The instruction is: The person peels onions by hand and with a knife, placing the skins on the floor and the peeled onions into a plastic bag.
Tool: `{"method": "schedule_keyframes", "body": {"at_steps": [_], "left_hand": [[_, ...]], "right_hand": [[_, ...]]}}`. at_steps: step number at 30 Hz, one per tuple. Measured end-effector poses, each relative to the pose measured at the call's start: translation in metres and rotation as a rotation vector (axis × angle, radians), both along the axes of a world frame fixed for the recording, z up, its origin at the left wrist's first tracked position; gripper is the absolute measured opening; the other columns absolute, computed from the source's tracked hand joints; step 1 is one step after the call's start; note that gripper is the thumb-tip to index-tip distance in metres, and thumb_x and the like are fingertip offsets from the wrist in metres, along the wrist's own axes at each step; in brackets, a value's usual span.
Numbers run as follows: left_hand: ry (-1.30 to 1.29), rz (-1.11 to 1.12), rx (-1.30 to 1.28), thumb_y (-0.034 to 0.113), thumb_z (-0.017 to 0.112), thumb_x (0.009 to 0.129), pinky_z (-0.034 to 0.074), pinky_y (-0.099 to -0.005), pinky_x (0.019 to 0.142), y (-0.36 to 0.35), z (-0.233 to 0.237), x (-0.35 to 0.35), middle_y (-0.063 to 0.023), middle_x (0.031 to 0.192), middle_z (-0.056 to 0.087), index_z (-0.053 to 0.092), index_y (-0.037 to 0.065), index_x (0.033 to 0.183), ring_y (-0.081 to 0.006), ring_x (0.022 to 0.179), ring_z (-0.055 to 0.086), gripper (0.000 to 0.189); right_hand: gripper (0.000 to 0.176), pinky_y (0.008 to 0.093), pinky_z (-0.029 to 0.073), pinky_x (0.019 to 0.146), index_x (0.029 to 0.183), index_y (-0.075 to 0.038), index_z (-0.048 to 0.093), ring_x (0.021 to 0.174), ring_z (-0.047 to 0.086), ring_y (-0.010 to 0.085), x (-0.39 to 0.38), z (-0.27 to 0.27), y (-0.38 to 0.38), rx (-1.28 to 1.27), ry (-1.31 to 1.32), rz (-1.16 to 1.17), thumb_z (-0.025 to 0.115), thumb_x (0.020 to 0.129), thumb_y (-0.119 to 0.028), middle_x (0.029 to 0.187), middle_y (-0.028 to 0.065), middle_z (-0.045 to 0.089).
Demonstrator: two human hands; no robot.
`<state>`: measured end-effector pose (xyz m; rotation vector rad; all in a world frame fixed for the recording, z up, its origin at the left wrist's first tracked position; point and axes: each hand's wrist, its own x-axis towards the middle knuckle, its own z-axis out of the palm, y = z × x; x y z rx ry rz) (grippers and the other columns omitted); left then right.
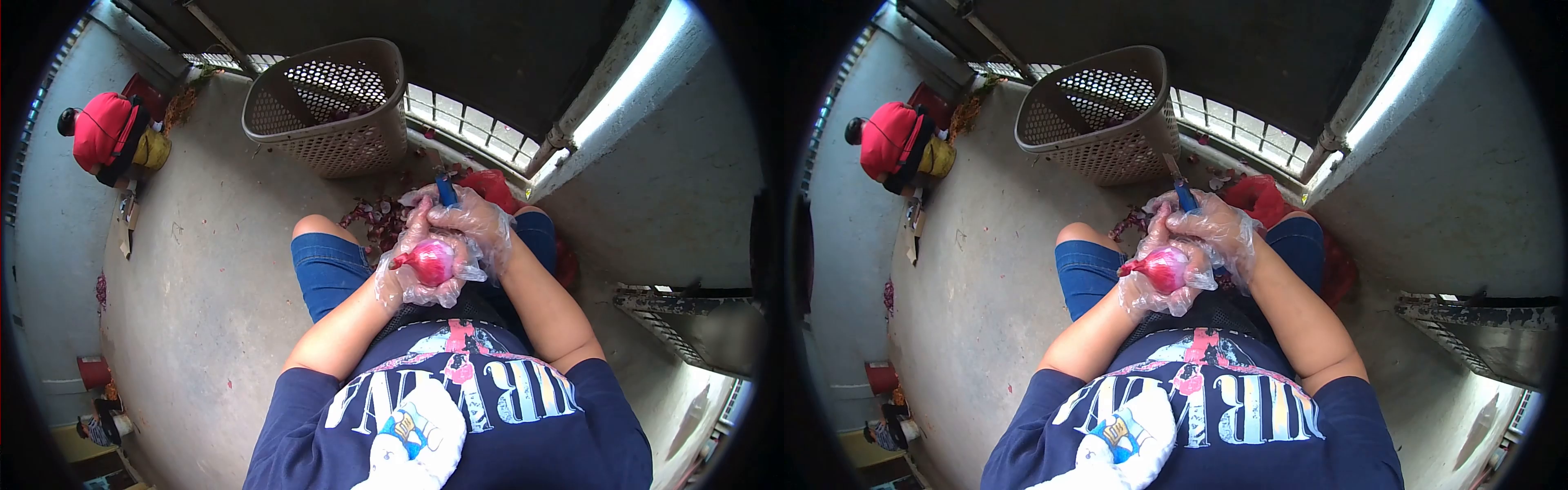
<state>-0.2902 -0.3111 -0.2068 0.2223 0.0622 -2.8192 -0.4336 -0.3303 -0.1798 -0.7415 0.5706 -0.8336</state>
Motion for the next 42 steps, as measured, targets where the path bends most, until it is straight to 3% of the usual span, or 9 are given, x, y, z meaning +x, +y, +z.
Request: {"method": "schedule_keyframes", "body": {"at_steps": [5,6,9,17,20,25,34,38,42], "left_hand": [[-0.166,0.041,-0.005,0.078,0.037,0.072,0.048,-0.0378,0.039,0.002,0.005,-0.003,-0.0178,0.060,0.058,0.058,-0.005,0.074,-0.0300,0.044,0.056,0.086],[0.017,-0.040,-0.106,0.076,0.036,0.074,0.047,-0.0391,0.038,0.005,0.004,-0.003,-0.0180,0.065,0.059,0.059,-0.001,0.083,-0.0330,0.045,0.056,0.081],[0.014,-0.013,-0.106,0.075,0.034,0.076,0.047,-0.0394,0.038,0.002,-0.005,-0.003,-0.0176,0.065,0.060,0.058,0.001,0.087,-0.0352,0.047,0.057,0.079],[-0.209,0.013,-0.054,0.073,0.033,0.078,0.046,-0.0381,0.036,0.005,-0.002,-0.007,-0.0154,0.061,0.057,0.058,0.007,0.082,-0.0313,0.043,0.054,0.071],[-0.062,-0.009,-0.019,0.080,0.023,0.073,0.044,-0.0365,0.034,0.005,-0.004,-0.008,-0.0242,0.066,0.057,0.059,-0.004,0.086,-0.0313,0.040,0.052,0.093],[-0.079,0.049,-0.039,0.073,0.031,0.078,0.046,-0.0414,0.039,0.008,0.004,-0.008,-0.0215,0.067,0.058,0.058,0.012,0.084,-0.0362,0.046,0.055,0.067],[0.056,0.000,-0.049,0.078,0.036,0.073,0.048,-0.0416,0.041,0.003,-0.011,-0.006,-0.0160,0.067,0.059,0.060,0.005,0.085,-0.0329,0.052,0.058,0.077],[-0.079,0.049,0.038,0.077,0.037,0.073,0.048,-0.0428,0.041,0.003,-0.018,-0.006,-0.0165,0.068,0.060,0.060,0.005,0.087,-0.0335,0.053,0.058,0.077],[0.180,0.038,-0.037,0.080,0.038,0.070,0.048,-0.0434,0.044,0.001,-0.017,-0.004,-0.0192,0.070,0.060,0.060,-0.002,0.082,-0.0326,0.050,0.057,0.086]], "right_hand": [[0.028,0.0290,0.047,0.078,0.100,-0.002,0.056,0.083,0.057,0.0136,-0.001,-0.002,-0.002,-0.165,0.159,-0.019,0.067,0.078,-0.014,0.089,0.0058,0.059],[0.027,0.0279,0.047,0.076,0.098,-0.002,0.057,0.079,0.057,0.0127,-0.001,-0.003,-0.003,-0.211,0.250,-0.039,0.067,0.078,-0.015,0.086,0.0046,0.059],[0.023,0.0279,0.047,0.072,0.095,-0.002,0.057,0.076,0.056,0.0128,0.001,-0.005,-0.004,-0.069,0.223,-0.098,0.065,0.081,-0.019,0.083,0.0038,0.059],[0.018,0.0259,0.046,0.064,0.084,-0.006,0.058,0.067,0.055,0.0116,-0.001,-0.009,-0.002,-0.004,0.244,-0.148,0.065,0.080,-0.021,0.074,0.0029,0.058],[0.018,0.0261,0.045,0.062,0.082,-0.006,0.058,0.065,0.055,0.0120,-0.002,-0.009,-0.001,0.054,0.189,-0.152,0.064,0.081,-0.023,0.072,0.0035,0.058],[0.020,0.0265,0.046,0.061,0.082,-0.005,0.059,0.062,0.055,0.0129,0.002,-0.008,-0.001,0.129,0.196,-0.182,0.063,0.081,-0.024,0.074,0.0052,0.060],[0.023,0.0266,0.047,0.070,0.088,-0.002,0.060,0.069,0.057,0.0128,-0.007,0.000,-0.005,-0.029,0.359,-0.074,0.062,0.082,-0.024,0.076,0.0041,0.060],[0.030,0.0254,0.045,0.075,0.099,-0.003,0.059,0.076,0.055,0.0108,-0.002,-0.009,-0.006,-0.182,0.361,-0.060,0.069,0.076,-0.019,0.084,0.0024,0.059],[0.045,0.0256,0.044,0.078,0.109,-0.002,0.055,0.081,0.055,0.0105,0.003,-0.019,-0.003,-0.302,0.613,-0.111,0.073,0.070,-0.015,0.093,0.0035,0.058]]}}
